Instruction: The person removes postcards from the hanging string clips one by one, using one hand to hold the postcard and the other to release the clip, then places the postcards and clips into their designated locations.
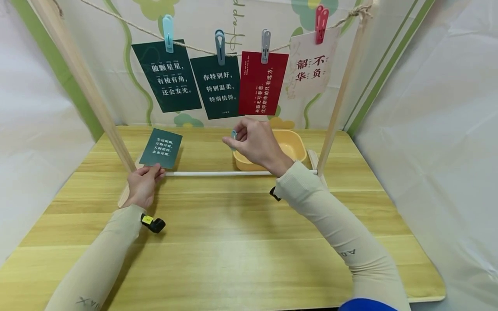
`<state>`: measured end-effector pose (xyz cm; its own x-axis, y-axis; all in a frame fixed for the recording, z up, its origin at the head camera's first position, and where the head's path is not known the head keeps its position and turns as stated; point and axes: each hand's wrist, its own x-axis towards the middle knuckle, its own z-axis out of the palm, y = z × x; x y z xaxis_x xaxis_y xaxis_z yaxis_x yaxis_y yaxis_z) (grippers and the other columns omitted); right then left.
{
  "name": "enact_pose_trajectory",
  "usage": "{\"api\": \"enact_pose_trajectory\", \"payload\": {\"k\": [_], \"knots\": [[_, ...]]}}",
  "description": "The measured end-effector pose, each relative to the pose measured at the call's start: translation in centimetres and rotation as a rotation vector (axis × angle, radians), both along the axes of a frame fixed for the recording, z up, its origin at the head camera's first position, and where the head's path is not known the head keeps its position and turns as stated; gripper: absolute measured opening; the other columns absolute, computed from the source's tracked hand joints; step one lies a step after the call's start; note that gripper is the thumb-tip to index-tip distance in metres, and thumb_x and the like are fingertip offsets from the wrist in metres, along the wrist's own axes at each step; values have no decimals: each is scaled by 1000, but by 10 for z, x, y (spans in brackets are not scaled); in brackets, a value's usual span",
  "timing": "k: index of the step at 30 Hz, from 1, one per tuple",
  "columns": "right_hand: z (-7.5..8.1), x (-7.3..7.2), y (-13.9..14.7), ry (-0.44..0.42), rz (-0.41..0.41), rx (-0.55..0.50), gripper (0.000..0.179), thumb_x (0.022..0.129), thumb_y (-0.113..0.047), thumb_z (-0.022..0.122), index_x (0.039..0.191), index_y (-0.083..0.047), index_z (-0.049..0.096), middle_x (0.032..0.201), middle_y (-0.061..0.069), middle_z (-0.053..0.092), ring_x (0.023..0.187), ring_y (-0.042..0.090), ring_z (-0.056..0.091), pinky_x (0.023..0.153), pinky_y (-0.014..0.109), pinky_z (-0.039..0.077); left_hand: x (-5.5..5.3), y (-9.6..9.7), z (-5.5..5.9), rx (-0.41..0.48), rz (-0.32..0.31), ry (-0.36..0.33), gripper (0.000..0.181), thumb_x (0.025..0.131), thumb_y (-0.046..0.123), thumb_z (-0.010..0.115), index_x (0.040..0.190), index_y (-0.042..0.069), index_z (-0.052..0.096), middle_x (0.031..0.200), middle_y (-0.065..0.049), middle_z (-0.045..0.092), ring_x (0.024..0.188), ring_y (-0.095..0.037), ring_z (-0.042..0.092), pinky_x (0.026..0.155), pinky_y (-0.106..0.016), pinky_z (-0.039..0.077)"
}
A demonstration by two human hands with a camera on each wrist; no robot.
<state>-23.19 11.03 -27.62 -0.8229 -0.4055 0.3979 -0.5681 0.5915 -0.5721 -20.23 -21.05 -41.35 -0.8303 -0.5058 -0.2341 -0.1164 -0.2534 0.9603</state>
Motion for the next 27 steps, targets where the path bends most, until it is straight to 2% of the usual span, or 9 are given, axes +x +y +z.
{"api": "enact_pose_trajectory", "payload": {"k": [7,17,23,27], "knots": [[-3,-1,-3,-10,4,5,28,92,-27,85,102,-5,71,91,8,73,80,19,69,78,32,61,-2,-2,-3,19,17,-10,12,103,11,68,106,0,65,83,4,69,75,-3,71,80,-17,62],[-7,-1,-3,-30,-10,23,31,92,-30,84,106,-5,72,93,8,75,80,19,69,78,33,62,-3,-4,-2,27,10,-18,29,102,12,70,123,-7,67,85,3,71,75,-3,72,81,-18,62],[-11,-1,-1,-53,-28,39,32,92,-30,85,109,-5,73,94,7,75,81,19,69,78,33,63,-3,-4,1,49,-1,-14,36,101,11,71,130,-9,66,81,4,73,72,-4,73,77,-18,63],[-14,-1,0,-57,-27,53,34,92,-32,85,109,-5,73,95,7,75,82,19,69,79,34,63,-3,-4,4,17,-16,-22,37,104,12,67,132,-10,65,78,5,74,70,-3,72,73,-18,63]]}}
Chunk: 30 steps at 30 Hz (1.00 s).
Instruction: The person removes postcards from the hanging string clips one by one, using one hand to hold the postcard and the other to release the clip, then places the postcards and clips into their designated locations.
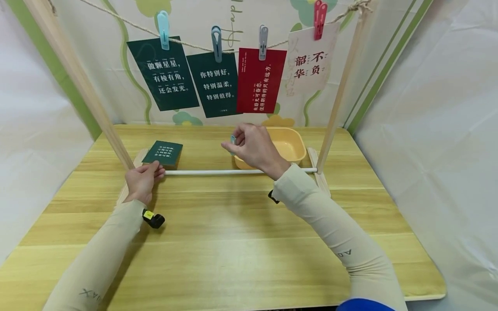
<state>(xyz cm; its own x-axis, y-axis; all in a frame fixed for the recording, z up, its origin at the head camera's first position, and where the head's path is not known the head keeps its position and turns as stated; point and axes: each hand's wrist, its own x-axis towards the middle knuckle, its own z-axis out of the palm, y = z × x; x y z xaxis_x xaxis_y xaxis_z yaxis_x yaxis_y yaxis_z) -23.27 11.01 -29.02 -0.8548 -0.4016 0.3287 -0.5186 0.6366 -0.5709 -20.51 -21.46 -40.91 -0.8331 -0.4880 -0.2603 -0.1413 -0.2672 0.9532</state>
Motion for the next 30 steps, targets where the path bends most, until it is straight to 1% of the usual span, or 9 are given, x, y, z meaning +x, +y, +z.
{"api": "enact_pose_trajectory", "payload": {"k": [3,9,14,17,21,25,30], "knots": [[-2,-1,2,2,-5,1,34,92,-32,84,109,-4,74,94,7,75,82,19,69,79,34,63,-1,-1,3,-41,-18,-20,36,106,15,63,132,-10,66,78,5,74,70,-3,72,71,-18,62],[-5,-4,6,4,-12,-1,33,93,-31,84,108,-4,74,93,7,75,81,19,70,80,35,64,-5,-8,5,-144,-76,-80,38,110,21,57,134,-7,66,81,6,72,70,-3,71,69,-17,62],[-8,-7,9,-2,-20,-5,32,93,-32,84,106,-5,73,93,8,75,81,19,71,80,35,64,-8,-13,5,-245,-139,-105,41,110,23,56,136,-8,65,76,10,72,68,0,70,66,-16,60],[-10,-9,11,-7,-29,-4,31,94,-31,83,106,-4,73,93,8,75,82,19,71,80,35,64,-11,-16,5,-283,-157,-116,42,110,23,56,135,-9,65,72,12,71,66,1,70,63,-15,59],[-13,-13,14,-27,-51,7,32,94,-33,82,107,-5,73,94,8,75,83,20,71,80,36,63,-13,-19,1,-303,-165,-126,42,110,25,56,135,-9,64,71,12,71,64,1,69,62,-16,59],[-17,-17,18,-57,-82,13,33,95,-35,81,107,-6,72,94,8,75,83,20,70,81,36,62,-11,-21,0,-305,-165,-131,43,110,26,56,133,-9,64,71,11,71,63,1,69,61,-15,59],[-23,-22,24,-73,-114,17,34,95,-37,80,107,-6,73,95,8,76,85,20,72,81,37,62,-11,-20,0,-293,-143,-115,44,109,27,58,132,-10,64,68,11,71,61,1,68,59,-14,58]]}}
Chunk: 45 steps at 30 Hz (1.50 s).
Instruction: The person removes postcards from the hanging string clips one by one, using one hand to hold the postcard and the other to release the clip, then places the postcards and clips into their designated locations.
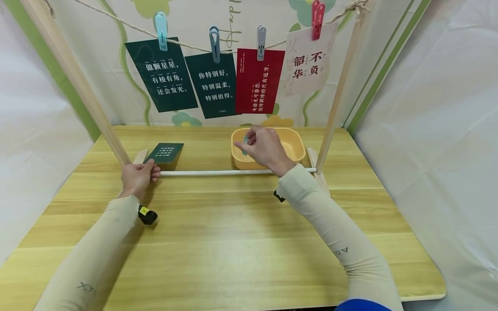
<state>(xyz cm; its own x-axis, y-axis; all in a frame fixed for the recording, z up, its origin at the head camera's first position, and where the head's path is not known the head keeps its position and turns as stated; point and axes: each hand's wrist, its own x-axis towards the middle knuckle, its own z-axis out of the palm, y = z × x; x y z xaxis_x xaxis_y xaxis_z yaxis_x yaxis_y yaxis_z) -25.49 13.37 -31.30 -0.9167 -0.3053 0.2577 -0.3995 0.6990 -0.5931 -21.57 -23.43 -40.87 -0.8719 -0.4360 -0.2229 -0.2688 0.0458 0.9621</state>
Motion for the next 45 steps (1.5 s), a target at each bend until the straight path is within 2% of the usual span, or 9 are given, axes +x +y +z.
{"api": "enact_pose_trajectory", "payload": {"k": [8,16,23,30,34,41,45], "knots": [[-6,-9,6,-36,-46,10,37,96,-41,79,109,-6,73,99,9,77,88,22,72,81,39,62,0,-1,0,31,16,17,45,108,27,60,131,-12,64,66,11,71,60,1,69,59,-15,59],[-13,-20,10,-55,-80,18,39,97,-41,77,112,-6,72,102,10,77,90,23,72,81,39,62,4,-3,2,15,-11,-8,47,109,31,59,133,-9,63,73,11,71,67,1,70,67,-15,61],[-17,-26,12,-73,-95,29,41,97,-41,77,115,-4,71,105,12,76,95,26,70,85,41,61,8,-3,4,-54,-40,8,42,110,27,58,134,-7,65,78,11,69,71,0,70,71,-15,60],[-23,-33,15,-86,-120,59,42,97,-40,78,115,-4,70,108,13,75,97,28,68,84,42,62,14,0,9,-134,-110,50,40,108,24,59,136,-5,63,95,4,72,82,-1,72,88,-18,61],[-27,-38,17,-104,-126,73,41,97,-39,78,114,-3,69,109,14,73,97,29,67,85,42,62,18,1,14,-195,-141,76,39,108,25,60,134,-4,64,99,2,74,86,-2,73,87,-18,61],[-38,-47,21,-127,-128,92,35,97,-36,79,106,-3,71,102,15,74,91,28,66,79,39,60,22,6,21,-215,-183,113,37,108,22,60,131,-5,66,103,-2,75,89,-3,74,85,-18,61],[-43,-49,24,-133,-118,104,34,97,-34,78,103,-1,71,101,17,75,89,28,68,79,41,59,23,9,21,-242,-194,137,35,107,21,60,128,-6,67,97,-1,75,86,-3,74,83,-18,62]]}}
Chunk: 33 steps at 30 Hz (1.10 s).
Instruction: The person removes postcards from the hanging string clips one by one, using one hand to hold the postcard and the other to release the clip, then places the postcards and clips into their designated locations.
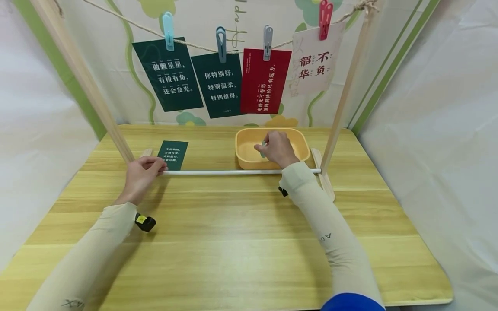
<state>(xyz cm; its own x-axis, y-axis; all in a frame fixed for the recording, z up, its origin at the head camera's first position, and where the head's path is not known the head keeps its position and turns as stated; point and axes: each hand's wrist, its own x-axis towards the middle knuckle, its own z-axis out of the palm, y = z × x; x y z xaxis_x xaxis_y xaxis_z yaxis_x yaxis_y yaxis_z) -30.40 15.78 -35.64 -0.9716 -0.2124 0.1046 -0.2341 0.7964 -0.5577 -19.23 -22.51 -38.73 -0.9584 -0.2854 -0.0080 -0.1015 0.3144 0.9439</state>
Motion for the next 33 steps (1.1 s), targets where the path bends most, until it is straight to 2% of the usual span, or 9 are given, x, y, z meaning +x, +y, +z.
{"api": "enact_pose_trajectory", "payload": {"k": [5,13,19,23,26,28,30,33], "knots": [[-5,-2,1,-10,-3,8,34,98,-33,78,103,-1,70,103,18,75,90,29,70,80,43,60,2,3,1,-44,-3,-5,35,107,23,60,127,-4,68,96,0,74,90,-9,72,78,-18,59],[-9,-3,0,-67,-16,41,32,96,-32,79,99,-1,69,99,17,73,82,26,64,73,36,54,5,7,5,-86,-33,7,37,107,28,59,128,-2,68,114,-18,74,93,-10,71,78,-18,58],[-17,-8,-3,-79,-23,64,30,95,-29,80,91,-2,69,86,12,68,73,21,58,67,31,48,3,14,4,-137,-61,61,32,107,23,59,126,-2,68,118,-22,73,103,-26,70,75,-10,52],[-18,-9,-6,-94,-16,71,31,96,-28,79,88,-1,66,80,9,60,69,19,52,66,32,45,3,18,4,-143,-91,65,32,108,23,58,127,-1,67,120,-23,72,110,-35,67,75,-11,51],[-18,-9,-7,-88,-10,74,33,96,-29,79,95,2,68,89,13,65,75,21,55,72,36,50,4,19,5,-148,-92,65,32,108,25,58,126,0,67,118,-22,73,110,-36,67,75,-12,51],[-18,-8,-8,-82,-7,74,36,97,-30,79,105,4,70,101,18,69,83,24,60,80,40,55,4,19,7,-149,-92,67,33,108,26,58,126,1,68,117,-21,73,109,-34,67,75,-14,51],[-16,-8,-9,-81,-10,69,40,97,-31,78,113,5,69,112,20,71,91,27,64,87,43,58,3,19,10,-155,-93,66,33,108,27,57,126,2,68,117,-20,73,106,-28,67,75,-14,52],[-14,-6,-9,-85,-7,64,44,98,-31,77,119,6,69,116,23,72,96,30,66,92,45,59,4,20,13,-158,-93,59,34,109,29,56,128,3,67,117,-19,74,102,-20,67,76,-15,52]]}}
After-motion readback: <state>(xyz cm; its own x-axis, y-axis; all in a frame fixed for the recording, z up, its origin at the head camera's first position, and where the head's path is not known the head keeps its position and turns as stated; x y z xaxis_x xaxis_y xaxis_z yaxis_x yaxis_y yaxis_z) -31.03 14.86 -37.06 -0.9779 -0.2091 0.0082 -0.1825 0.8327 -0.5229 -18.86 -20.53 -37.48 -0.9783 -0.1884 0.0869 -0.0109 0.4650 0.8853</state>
